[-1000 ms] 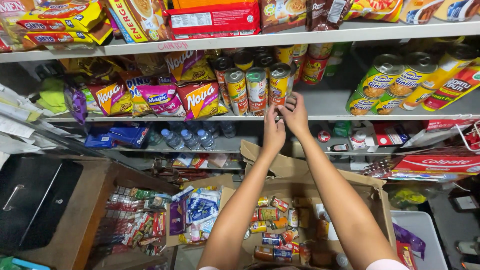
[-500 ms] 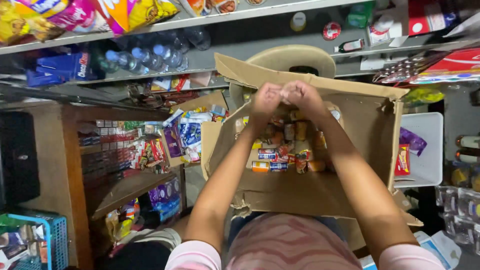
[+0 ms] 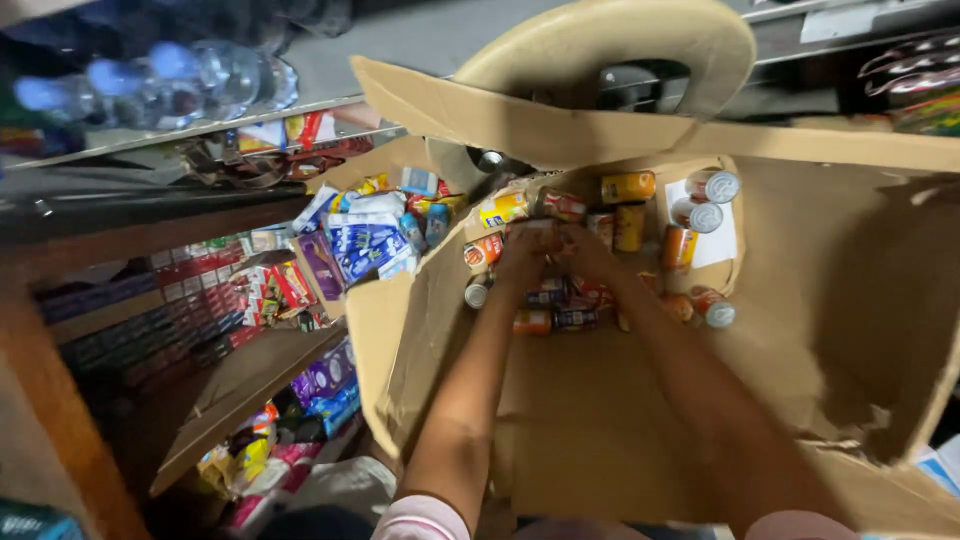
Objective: The recorder is taking canned food and snack products from a cardboard box and organizing them onto grocery shelves.
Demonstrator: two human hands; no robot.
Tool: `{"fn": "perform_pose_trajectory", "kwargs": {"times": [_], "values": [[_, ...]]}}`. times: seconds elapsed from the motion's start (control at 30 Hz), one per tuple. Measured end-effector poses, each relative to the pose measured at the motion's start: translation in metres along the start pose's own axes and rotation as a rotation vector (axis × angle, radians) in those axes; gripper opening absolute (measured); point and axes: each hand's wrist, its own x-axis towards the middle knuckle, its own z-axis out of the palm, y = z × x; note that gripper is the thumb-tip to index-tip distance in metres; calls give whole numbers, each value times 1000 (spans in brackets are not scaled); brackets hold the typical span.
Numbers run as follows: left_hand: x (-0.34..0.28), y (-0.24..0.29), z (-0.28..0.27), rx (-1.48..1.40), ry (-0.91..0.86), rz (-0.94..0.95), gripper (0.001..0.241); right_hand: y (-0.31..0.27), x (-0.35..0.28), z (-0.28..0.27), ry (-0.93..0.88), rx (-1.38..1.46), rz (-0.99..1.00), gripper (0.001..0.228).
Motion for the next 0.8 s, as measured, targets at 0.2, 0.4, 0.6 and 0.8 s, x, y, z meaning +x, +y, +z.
{"fn": "perform_pose_trajectory", "kwargs": {"times": [0.2,0.4,0.6,0.8], "values": [[16,-41,26,313,120,318,59,101,48,61,238,138,168,88],[23,-27,38,609,66,131,52,102,46,58,286,-164,228,47],[6,21,13,329,-144,-125,64,74,24,22,105,453,-111,40],[-7,100,-48,260,-196,68,78,-148,-73,-78,-42,573,399,90]]}}
